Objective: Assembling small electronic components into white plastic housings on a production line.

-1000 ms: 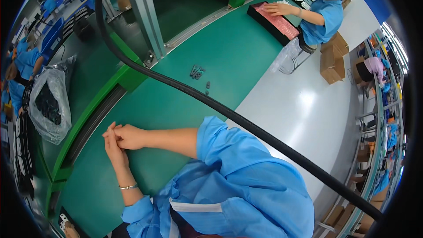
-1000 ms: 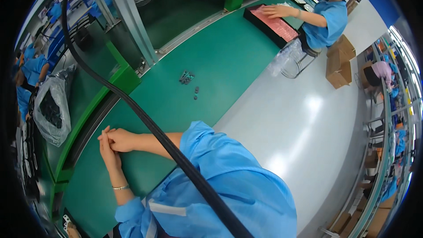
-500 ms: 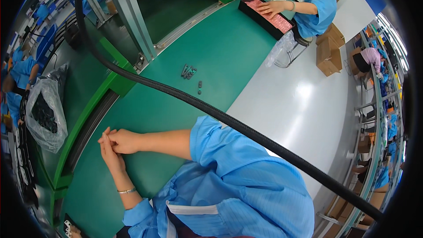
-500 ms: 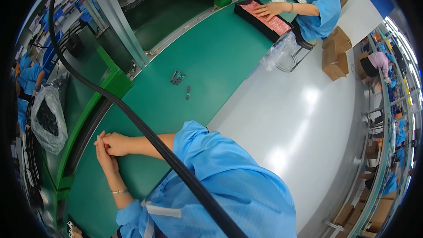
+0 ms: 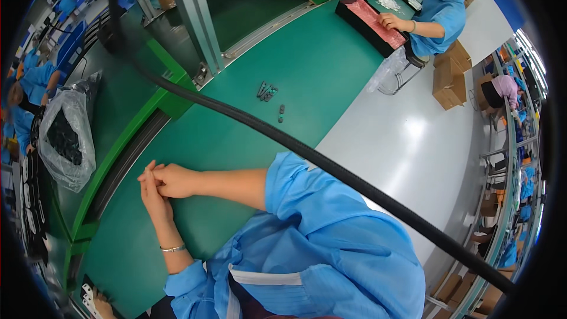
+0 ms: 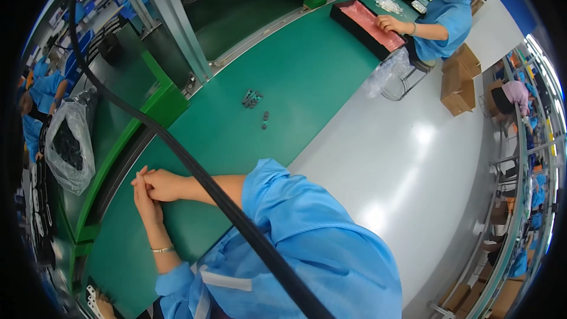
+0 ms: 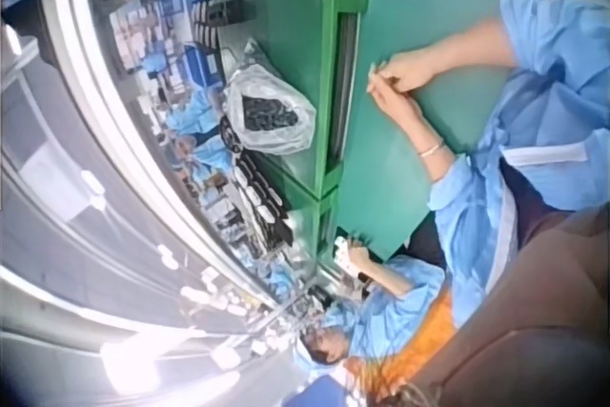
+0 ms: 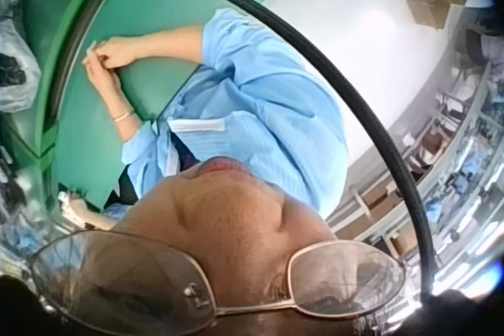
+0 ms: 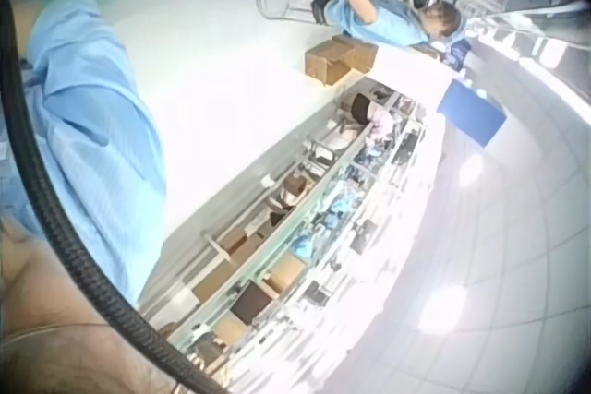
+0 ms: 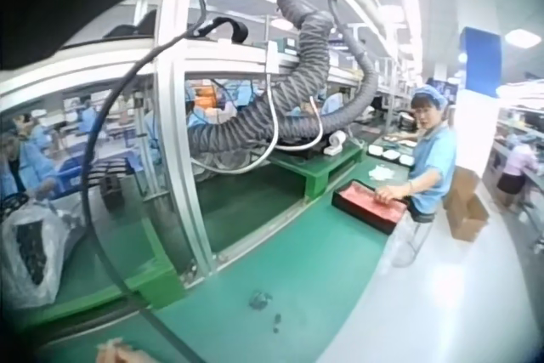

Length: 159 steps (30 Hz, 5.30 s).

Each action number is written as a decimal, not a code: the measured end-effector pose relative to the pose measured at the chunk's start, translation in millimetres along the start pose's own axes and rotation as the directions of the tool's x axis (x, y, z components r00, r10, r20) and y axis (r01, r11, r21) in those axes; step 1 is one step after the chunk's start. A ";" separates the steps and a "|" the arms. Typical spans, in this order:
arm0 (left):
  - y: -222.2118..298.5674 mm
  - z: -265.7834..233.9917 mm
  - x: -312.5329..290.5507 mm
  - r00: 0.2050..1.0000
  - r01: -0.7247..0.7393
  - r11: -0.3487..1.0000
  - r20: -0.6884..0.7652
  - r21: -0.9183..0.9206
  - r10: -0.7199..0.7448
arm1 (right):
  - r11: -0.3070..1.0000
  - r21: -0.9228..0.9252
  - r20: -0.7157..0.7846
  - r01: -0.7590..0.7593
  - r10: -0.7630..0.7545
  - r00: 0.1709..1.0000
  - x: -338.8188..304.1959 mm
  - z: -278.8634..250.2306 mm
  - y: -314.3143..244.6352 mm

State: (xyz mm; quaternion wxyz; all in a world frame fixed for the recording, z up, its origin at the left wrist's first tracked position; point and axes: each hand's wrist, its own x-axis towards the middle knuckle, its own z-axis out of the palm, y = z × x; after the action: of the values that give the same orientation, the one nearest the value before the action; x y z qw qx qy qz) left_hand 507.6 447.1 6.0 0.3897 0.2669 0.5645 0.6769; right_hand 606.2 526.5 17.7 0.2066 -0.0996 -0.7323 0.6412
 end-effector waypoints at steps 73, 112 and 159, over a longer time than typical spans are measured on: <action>4.5 14.5 -7.0 0.966 -0.203 0.942 -0.106 0.268 0.238 | 0.996 -0.058 0.000 -0.073 0.073 0.997 5.1 1.6 21.2; -4.1 7.7 -6.3 0.985 -0.146 0.944 -0.046 0.297 0.167 | 0.980 -0.194 -0.024 -0.053 0.049 0.999 -0.6 2.9 14.8; 166.3 -91.2 194.4 0.746 0.142 -0.095 -0.044 0.985 0.665 | 0.971 0.103 0.085 -0.215 0.207 0.975 4.3 -2.0 11.1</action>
State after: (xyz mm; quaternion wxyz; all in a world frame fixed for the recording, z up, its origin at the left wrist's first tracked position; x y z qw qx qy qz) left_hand 289.3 547.8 132.3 -0.2574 0.3668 0.8772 0.1722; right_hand 601.9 531.8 7.7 0.1155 -0.1415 -0.6878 0.7025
